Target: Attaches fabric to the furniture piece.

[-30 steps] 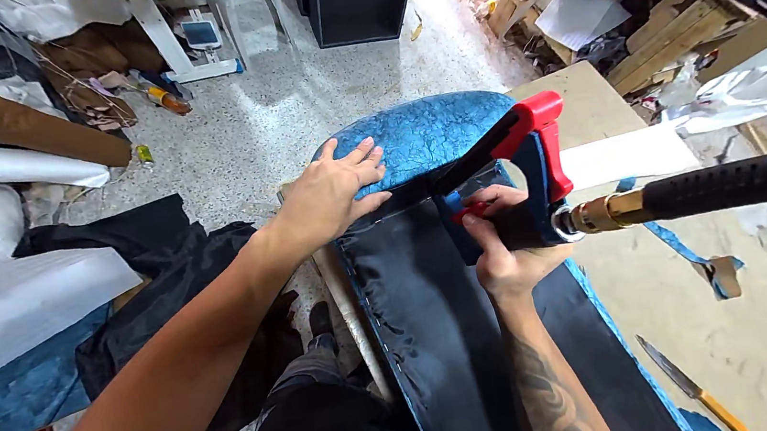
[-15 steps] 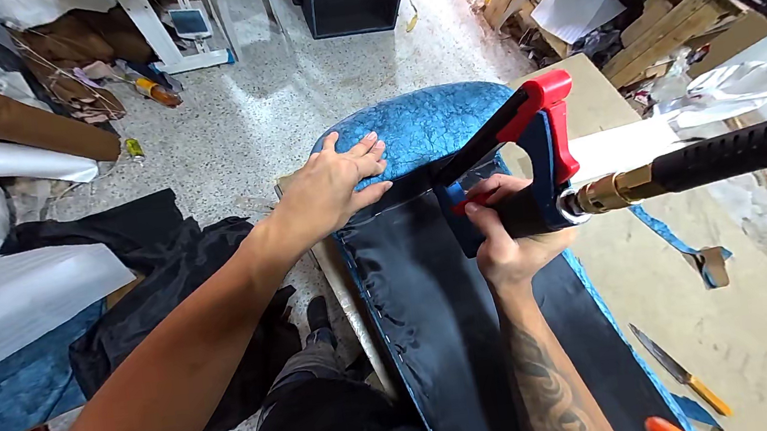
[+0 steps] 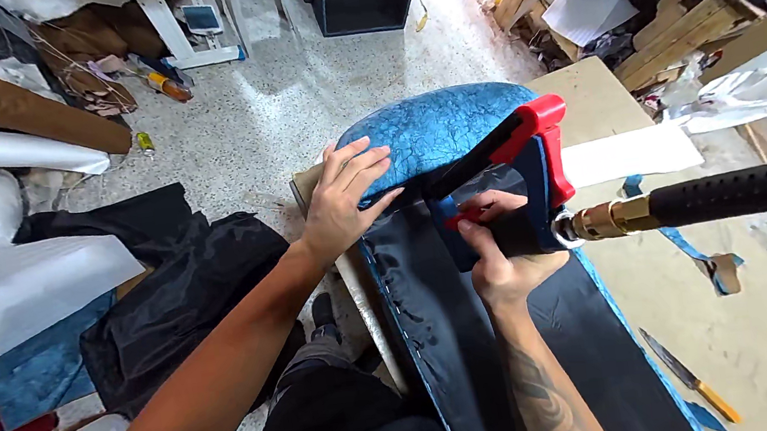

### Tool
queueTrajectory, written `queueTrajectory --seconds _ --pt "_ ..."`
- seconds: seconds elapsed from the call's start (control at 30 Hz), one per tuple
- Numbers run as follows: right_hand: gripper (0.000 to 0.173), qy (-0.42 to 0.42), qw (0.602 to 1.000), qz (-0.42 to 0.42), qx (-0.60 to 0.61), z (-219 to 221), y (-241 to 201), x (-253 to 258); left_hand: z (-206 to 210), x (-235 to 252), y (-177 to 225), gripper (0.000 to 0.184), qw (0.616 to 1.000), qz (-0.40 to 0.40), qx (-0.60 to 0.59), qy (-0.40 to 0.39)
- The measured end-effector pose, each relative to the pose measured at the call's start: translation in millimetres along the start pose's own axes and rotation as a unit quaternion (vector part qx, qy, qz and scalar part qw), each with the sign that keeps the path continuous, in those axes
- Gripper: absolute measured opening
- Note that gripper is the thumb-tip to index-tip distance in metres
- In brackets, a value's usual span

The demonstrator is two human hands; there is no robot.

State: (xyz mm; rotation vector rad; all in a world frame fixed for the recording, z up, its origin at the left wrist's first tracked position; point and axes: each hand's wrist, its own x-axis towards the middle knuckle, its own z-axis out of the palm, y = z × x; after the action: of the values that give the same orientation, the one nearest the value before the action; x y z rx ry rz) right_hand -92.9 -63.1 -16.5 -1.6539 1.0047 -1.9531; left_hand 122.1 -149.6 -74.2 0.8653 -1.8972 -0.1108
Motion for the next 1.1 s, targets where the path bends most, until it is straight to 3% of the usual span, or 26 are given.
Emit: queueTrajectory --seconds 0.37,0.5,0.63,0.8,1.1 --pt "0.030 0.000 1.000 0.010 -0.015 1.8 -4.0 0.3 8.7 1.0 -3.4 0.024 0.999 0.025 -0.031 0.037" --pt "0.030 -0.004 1.000 -0.003 -0.006 2.0 -14.1 -2.1 -9.2 5.2 -4.7 0.029 0.998 0.016 -0.064 -0.012" --pt "0.032 -0.012 1.000 0.012 0.001 0.5 -26.1 -18.9 -34.9 1.0 -15.2 0.038 0.995 0.055 -0.060 -0.058" --pt "0.031 -0.010 0.999 0.038 0.014 13.9 -22.4 -35.3 -35.5 3.1 -16.7 0.031 0.993 0.101 -0.039 -0.038" --pt "0.025 -0.012 0.996 0.069 0.064 43.9 -25.6 -38.2 -55.6 8.0 -22.3 0.032 0.982 0.078 -0.094 -0.145"
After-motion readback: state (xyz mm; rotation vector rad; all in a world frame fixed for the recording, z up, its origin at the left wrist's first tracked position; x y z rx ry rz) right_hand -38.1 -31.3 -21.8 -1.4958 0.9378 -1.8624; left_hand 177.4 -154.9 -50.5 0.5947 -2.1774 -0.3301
